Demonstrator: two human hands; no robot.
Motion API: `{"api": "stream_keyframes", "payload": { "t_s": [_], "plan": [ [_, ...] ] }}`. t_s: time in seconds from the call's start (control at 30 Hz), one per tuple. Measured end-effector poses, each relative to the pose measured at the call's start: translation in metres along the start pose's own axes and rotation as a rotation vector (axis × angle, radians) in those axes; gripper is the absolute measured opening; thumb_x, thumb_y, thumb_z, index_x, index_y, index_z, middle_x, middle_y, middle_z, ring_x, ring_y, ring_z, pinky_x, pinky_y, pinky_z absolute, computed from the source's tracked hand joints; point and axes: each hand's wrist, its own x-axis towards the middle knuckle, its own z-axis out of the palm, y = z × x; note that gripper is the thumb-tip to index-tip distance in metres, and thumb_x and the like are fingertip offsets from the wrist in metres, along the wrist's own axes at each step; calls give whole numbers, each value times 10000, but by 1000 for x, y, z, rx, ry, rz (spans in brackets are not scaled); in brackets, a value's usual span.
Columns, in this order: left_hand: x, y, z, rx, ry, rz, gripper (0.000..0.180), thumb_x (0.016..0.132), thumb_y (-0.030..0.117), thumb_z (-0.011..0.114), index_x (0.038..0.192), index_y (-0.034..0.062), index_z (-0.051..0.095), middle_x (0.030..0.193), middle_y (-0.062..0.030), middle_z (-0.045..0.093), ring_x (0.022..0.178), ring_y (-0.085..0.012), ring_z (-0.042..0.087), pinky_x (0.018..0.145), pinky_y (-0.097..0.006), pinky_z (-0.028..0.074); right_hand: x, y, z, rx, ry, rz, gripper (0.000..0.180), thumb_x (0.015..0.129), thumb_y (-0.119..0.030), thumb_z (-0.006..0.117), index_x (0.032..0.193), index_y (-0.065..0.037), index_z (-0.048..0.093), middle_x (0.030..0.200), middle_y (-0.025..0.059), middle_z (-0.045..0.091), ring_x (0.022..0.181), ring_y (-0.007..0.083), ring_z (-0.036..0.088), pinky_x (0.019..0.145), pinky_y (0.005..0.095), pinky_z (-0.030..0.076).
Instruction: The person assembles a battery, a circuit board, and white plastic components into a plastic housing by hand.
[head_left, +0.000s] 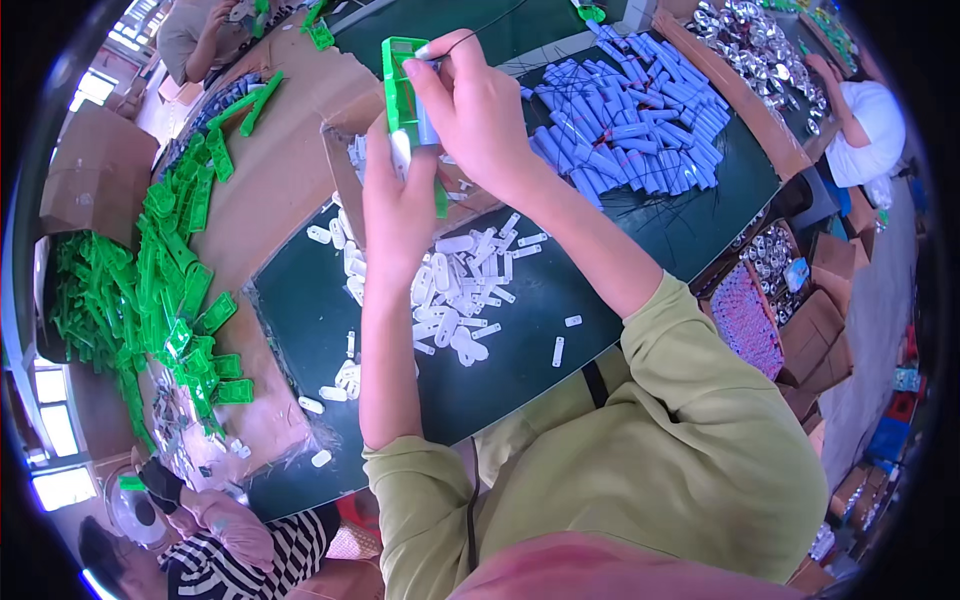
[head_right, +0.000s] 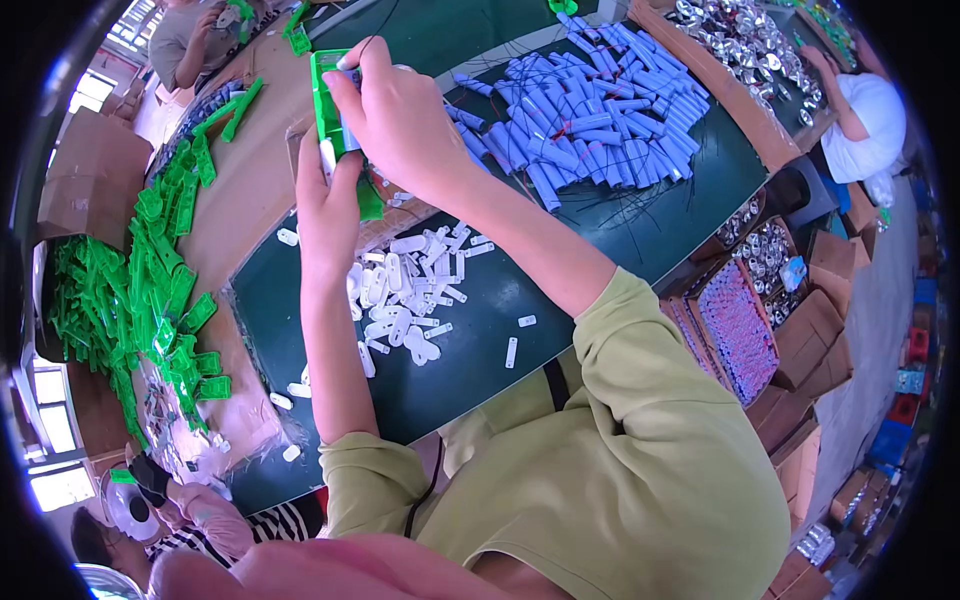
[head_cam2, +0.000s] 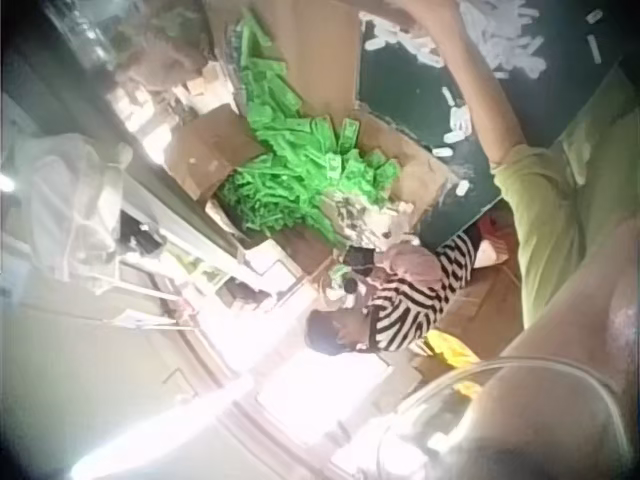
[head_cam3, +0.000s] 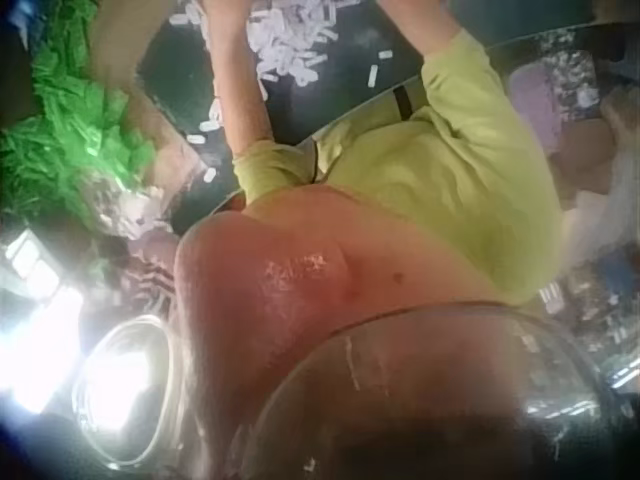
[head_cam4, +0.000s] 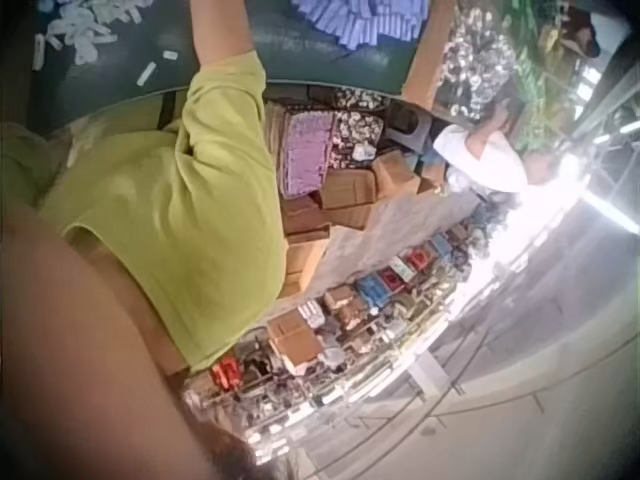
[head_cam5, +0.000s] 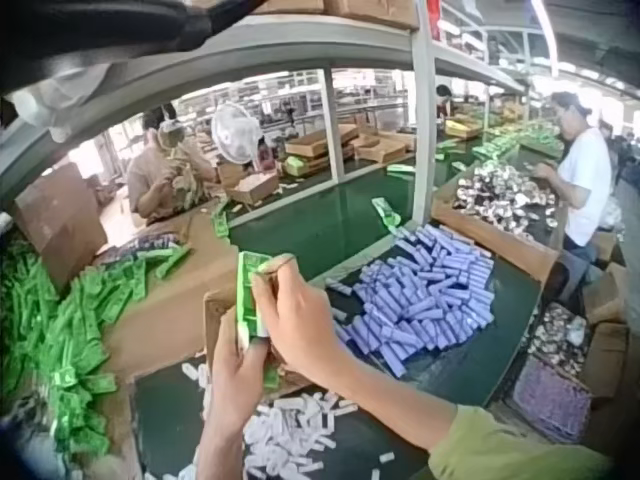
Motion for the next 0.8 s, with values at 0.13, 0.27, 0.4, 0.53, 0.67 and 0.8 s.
{"api": "stream_keyframes", "payload": {
  "t_s": [0.13,0.27,0.4,0.53,0.67,0.8],
  "plan": [
    [0,-3,1,8,40,-7,359,869,73,489,1209,-8,403,834,-79,571,617,-112,567,510,-231,448,-1,8,9,-62,23,-1,152,882,-154,568,902,-20,499,566,86,544,475,221,551,445,313,398],
    [2,-12,-5,14,62,-88,365,864,72,475,1211,-11,397,803,-79,570,606,-120,574,506,-243,448,1,5,12,-79,-96,97,173,892,-161,526,870,-5,453,600,168,571,613,353,594,532,430,466],
    [1,-6,-1,-5,41,-166,363,859,73,461,1208,-10,400,807,-85,572,618,-126,578,512,-251,455,1,8,13,-68,-85,104,173,895,-168,520,858,-13,453,595,161,568,613,361,591,536,431,466],
    [2,-9,-2,-16,25,-90,358,854,73,459,1200,-8,408,806,-89,572,631,-127,578,518,-259,464,2,17,17,-155,74,-32,190,893,-177,523,970,-6,493,638,159,577,634,322,595,561,416,461],
    [-1,-9,-5,2,33,-92,342,855,70,450,1186,-11,419,810,-95,573,636,-127,578,517,-266,470,7,0,8,-147,-75,77,447,910,-136,463,1322,-6,345,977,237,503,910,374,533,785,432,430],
    [4,-16,-7,-20,63,-141,282,860,79,446,1129,-7,444,833,-101,586,621,-140,584,509,-273,476,9,5,16,-88,-202,44,380,937,-159,419,1270,19,378,916,231,491,822,370,526,724,403,433]
  ]
}}
